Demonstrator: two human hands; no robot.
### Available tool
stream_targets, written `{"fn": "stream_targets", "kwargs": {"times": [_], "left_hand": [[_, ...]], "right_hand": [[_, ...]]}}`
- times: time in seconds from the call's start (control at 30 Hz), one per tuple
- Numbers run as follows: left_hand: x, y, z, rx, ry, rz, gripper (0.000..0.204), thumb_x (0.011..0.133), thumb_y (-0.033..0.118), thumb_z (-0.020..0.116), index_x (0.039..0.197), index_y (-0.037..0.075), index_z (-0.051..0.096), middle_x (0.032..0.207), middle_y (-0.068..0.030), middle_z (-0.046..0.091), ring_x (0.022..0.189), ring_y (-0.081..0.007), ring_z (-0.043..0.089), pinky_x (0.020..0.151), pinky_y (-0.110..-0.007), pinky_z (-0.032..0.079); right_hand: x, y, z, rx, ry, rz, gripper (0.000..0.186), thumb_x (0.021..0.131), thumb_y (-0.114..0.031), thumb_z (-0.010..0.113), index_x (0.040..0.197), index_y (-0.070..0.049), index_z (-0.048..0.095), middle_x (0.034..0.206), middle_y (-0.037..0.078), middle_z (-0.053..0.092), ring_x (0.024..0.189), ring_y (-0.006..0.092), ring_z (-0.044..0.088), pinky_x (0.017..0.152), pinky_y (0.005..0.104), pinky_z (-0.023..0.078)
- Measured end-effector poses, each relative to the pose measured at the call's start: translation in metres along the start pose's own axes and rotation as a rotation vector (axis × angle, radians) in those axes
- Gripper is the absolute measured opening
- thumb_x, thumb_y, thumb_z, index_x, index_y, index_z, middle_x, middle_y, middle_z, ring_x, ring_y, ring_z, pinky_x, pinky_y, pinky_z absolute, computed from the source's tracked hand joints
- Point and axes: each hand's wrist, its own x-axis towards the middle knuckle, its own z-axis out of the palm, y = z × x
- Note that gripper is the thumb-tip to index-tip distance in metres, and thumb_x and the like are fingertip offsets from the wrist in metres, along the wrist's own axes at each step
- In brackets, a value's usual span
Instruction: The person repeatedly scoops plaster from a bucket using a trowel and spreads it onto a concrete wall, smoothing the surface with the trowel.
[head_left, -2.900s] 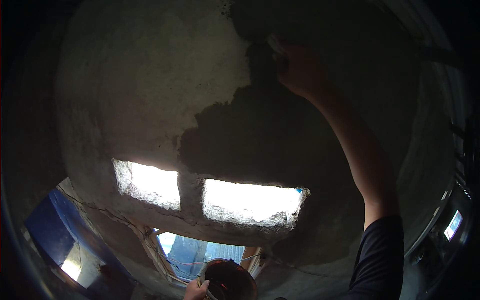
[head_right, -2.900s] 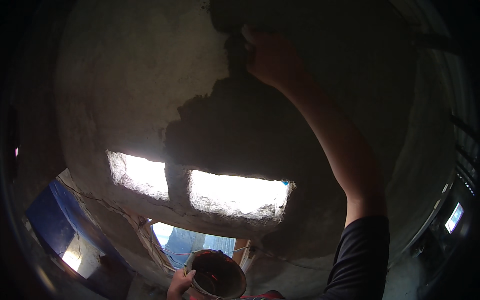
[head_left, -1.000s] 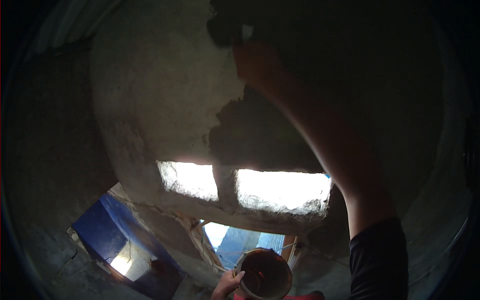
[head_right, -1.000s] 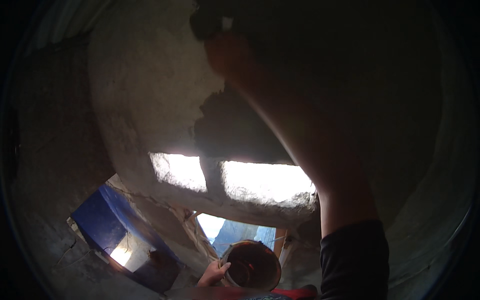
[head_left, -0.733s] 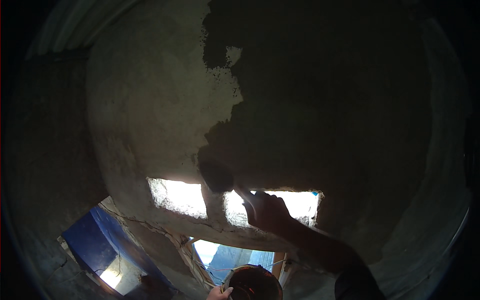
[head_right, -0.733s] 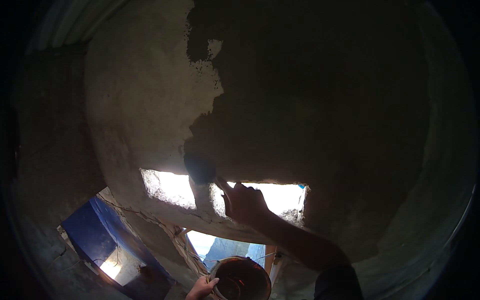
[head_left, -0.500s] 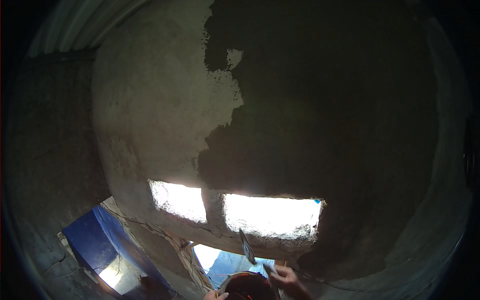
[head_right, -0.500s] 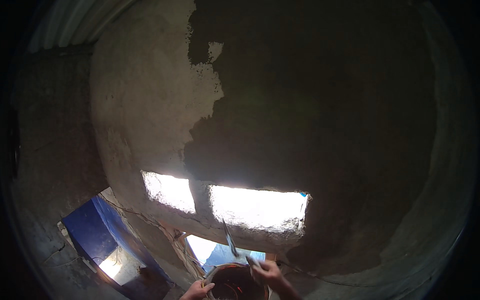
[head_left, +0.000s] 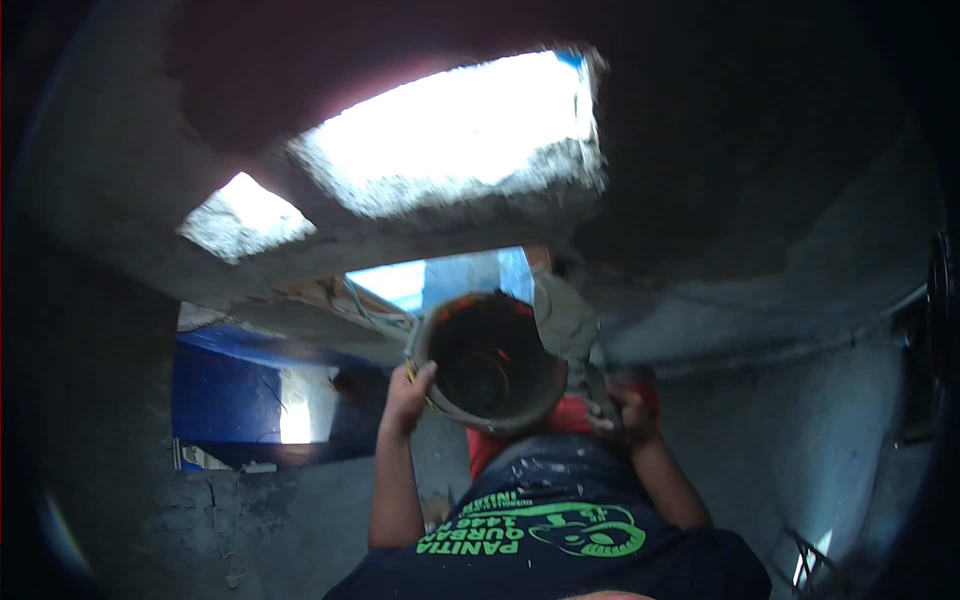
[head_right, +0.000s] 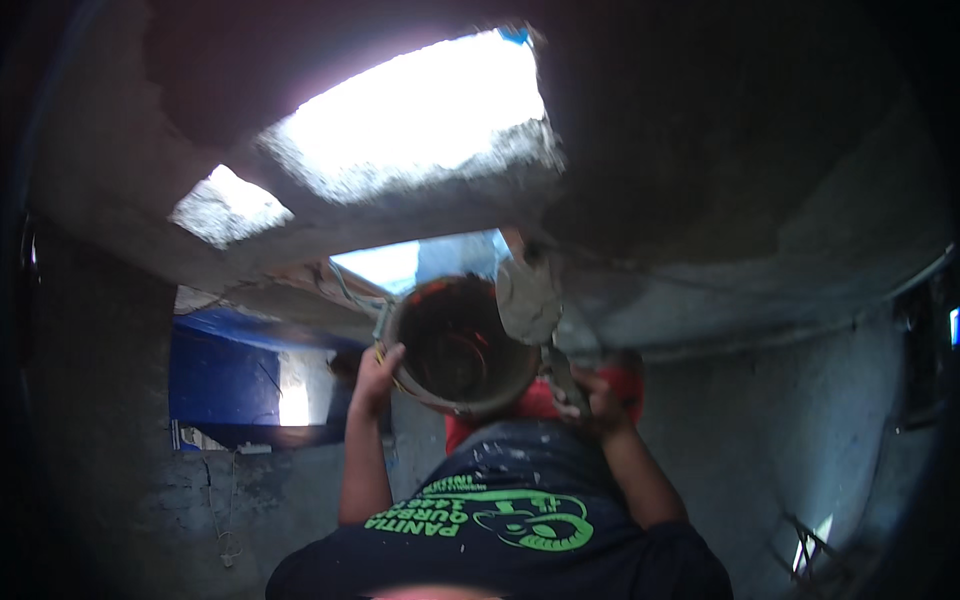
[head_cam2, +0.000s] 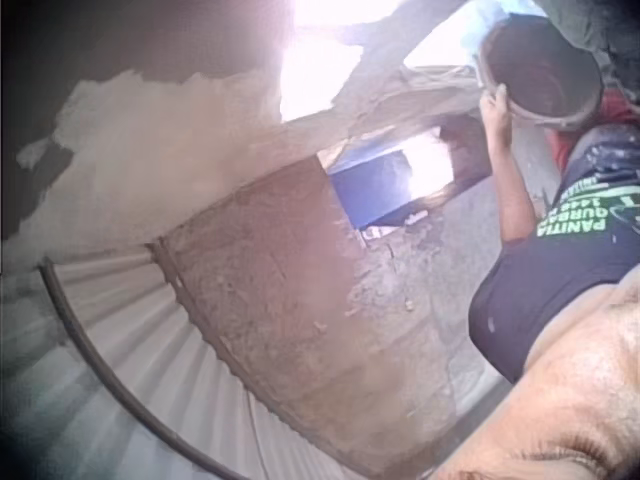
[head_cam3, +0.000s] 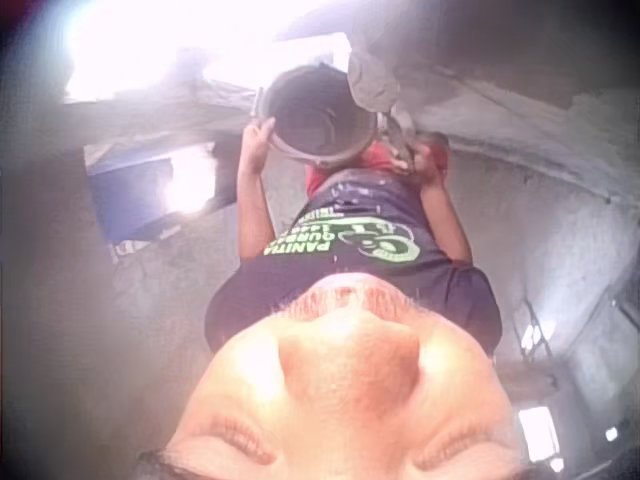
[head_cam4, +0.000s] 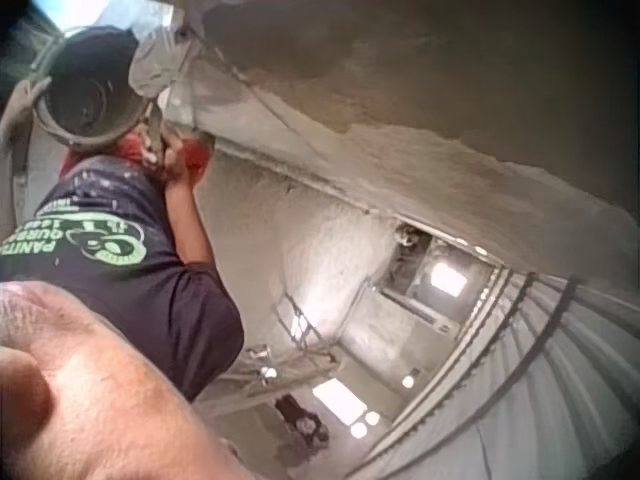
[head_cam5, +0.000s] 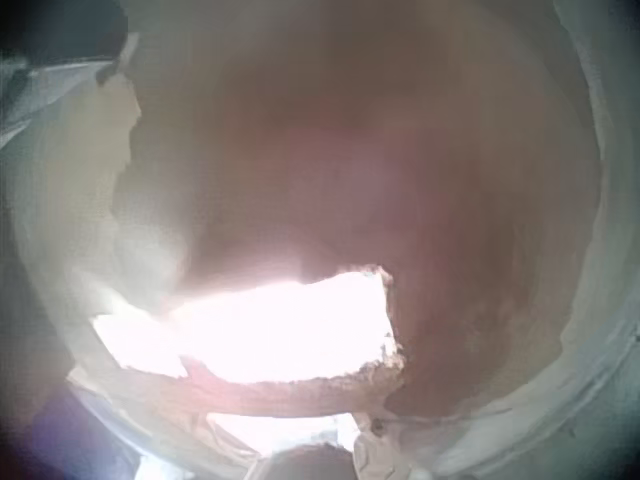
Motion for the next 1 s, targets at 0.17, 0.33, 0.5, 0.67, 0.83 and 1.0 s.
{"fn": "stream_targets", "kwargs": {"times": [0.17,0.33,0.5,0.67,0.83,1.0], "left_hand": [[0.011,0.007,0.0,0.015,-0.035,-0.051,0.031,0.102,0.015,0.061,0.125,-0.006,0.065,0.112,-0.0074,0.071,0.098,-0.013,0.066,0.089,-0.03,0.052],[0.01,-0.007,-0.007,-0.06,0.012,-0.083,0.031,0.1,0.013,0.062,0.125,-0.006,0.065,0.113,-0.0094,0.072,0.099,-0.0152,0.067,0.09,-0.031,0.053],[0.01,-0.023,-0.02,-0.171,0.064,-0.153,0.03,0.098,0.01,0.064,0.124,-0.005,0.065,0.114,-0.0111,0.072,0.1,-0.0181,0.069,0.09,-0.033,0.054],[0.012,-0.028,-0.021,-0.201,0.164,-0.169,0.027,0.096,0.008,0.066,0.119,-0.005,0.067,0.109,-0.0098,0.073,0.094,-0.0175,0.069,0.085,-0.032,0.055],[0.014,-0.041,-0.023,-0.185,0.248,-0.167,0.021,0.095,0.006,0.064,0.112,-0.004,0.069,0.1,-0.0074,0.073,0.086,-0.015,0.068,0.078,-0.031,0.054],[0.012,-0.044,-0.019,-0.214,0.314,-0.137,0.02,0.095,0.007,0.063,0.111,-0.003,0.069,0.099,-0.0066,0.072,0.084,-0.014,0.066,0.077,-0.03,0.051]], "right_hand": [[0.001,0.012,-0.014,0.237,-0.174,0.004,0.049,0.109,-0.046,0.042,0.138,-0.007,0.051,0.082,0.004,0.05,0.048,0.0095,0.045,0.044,0.0234,0.039],[-0.013,0.013,-0.002,-0.078,0.015,-0.05,0.048,0.109,-0.039,0.045,0.137,-0.001,0.051,0.089,0.006,0.057,0.052,0.0111,0.05,0.046,0.0238,0.042],[-0.016,0.0,0.013,-0.599,0.161,-0.138,0.035,0.106,-0.025,0.052,0.128,0.002,0.058,0.089,0.005,0.06,0.062,0.0098,0.055,0.048,0.024,0.041],[0.018,-0.002,0.015,-1.52,0.188,-0.616,0.048,0.097,-0.015,0.065,0.138,0.006,0.055,0.106,0.023,0.071,0.087,0.0324,0.071,0.078,0.0423,0.054],[0.014,-0.009,0.033,-1.774,0.216,-0.385,0.053,0.092,-0.017,0.069,0.142,-0.003,0.057,0.107,0.026,0.069,0.097,0.045,0.067,0.085,0.0489,0.053],[0.008,-0.023,0.048,-1.84,0.215,-0.223,0.054,0.091,-0.018,0.069,0.143,-0.007,0.057,0.107,0.026,0.069,0.098,0.0452,0.067,0.087,0.0493,0.053]]}}
